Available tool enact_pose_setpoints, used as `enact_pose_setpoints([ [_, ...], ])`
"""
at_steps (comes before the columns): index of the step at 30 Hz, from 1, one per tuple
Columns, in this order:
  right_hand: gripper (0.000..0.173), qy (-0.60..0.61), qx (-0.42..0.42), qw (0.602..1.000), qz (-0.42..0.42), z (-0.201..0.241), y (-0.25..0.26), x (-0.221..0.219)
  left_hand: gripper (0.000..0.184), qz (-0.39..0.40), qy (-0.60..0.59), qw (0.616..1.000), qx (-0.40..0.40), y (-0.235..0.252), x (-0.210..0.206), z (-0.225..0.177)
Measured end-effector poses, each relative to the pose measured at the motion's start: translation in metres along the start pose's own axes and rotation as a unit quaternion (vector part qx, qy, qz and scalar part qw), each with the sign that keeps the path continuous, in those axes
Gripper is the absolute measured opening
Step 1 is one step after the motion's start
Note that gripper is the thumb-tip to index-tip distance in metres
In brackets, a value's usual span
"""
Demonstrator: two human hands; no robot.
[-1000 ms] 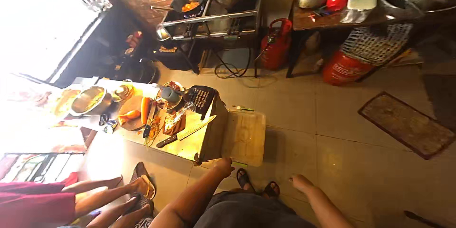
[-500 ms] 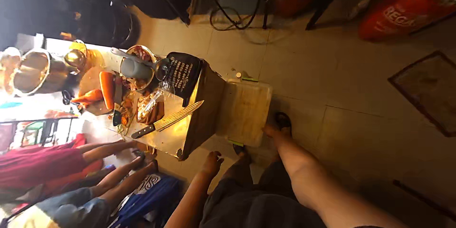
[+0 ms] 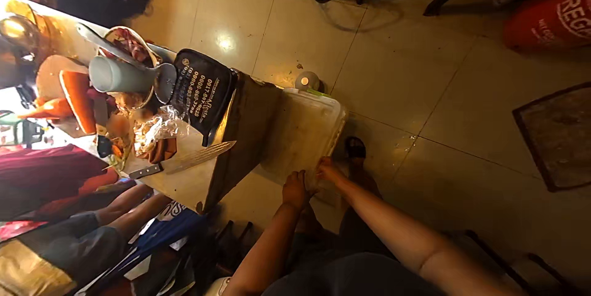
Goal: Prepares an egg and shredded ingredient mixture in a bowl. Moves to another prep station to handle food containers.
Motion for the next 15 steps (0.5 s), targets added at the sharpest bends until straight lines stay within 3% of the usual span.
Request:
enact_pose_setpoints([
  [3, 0.050, 0.038, 0.033, 0.994, 0.101, 0.019, -0.030, -0.040, 0.061, -0.055, -0.020, 0.996, 0.067, -0.019, 0.036, 0.008],
  [6, 0.040, 0.020, 0.032, 0.987, 0.157, 0.023, -0.010, -0.052, 0.047, -0.096, -0.018, 0.990, 0.105, -0.033, 0.063, 0.039],
  [9, 0.036, -0.211, 0.022, 0.973, 0.090, 0.008, 0.062, -0.025, 0.045, -0.110, -0.020, 0.986, 0.123, -0.042, 0.081, 0.069],
  [12, 0.037, -0.422, -0.002, 0.906, 0.033, 0.000, 0.128, 0.003, 0.044, -0.120, -0.031, 0.985, 0.116, -0.044, 0.090, 0.093],
  [15, 0.035, -0.535, 0.006, 0.845, 0.026, -0.005, 0.178, -0.009, 0.042, -0.141, -0.057, 0.982, 0.108, -0.046, 0.095, 0.104],
])
Point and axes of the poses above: each hand's wrist, its own y-axis towards the middle knuckle, its own x-axis out of the back of the hand, z = x × y, the point moved 8 cm from there along y, towards the middle knuckle, and after that the axes turned 10 degrees about y, right-handed, at the moved point
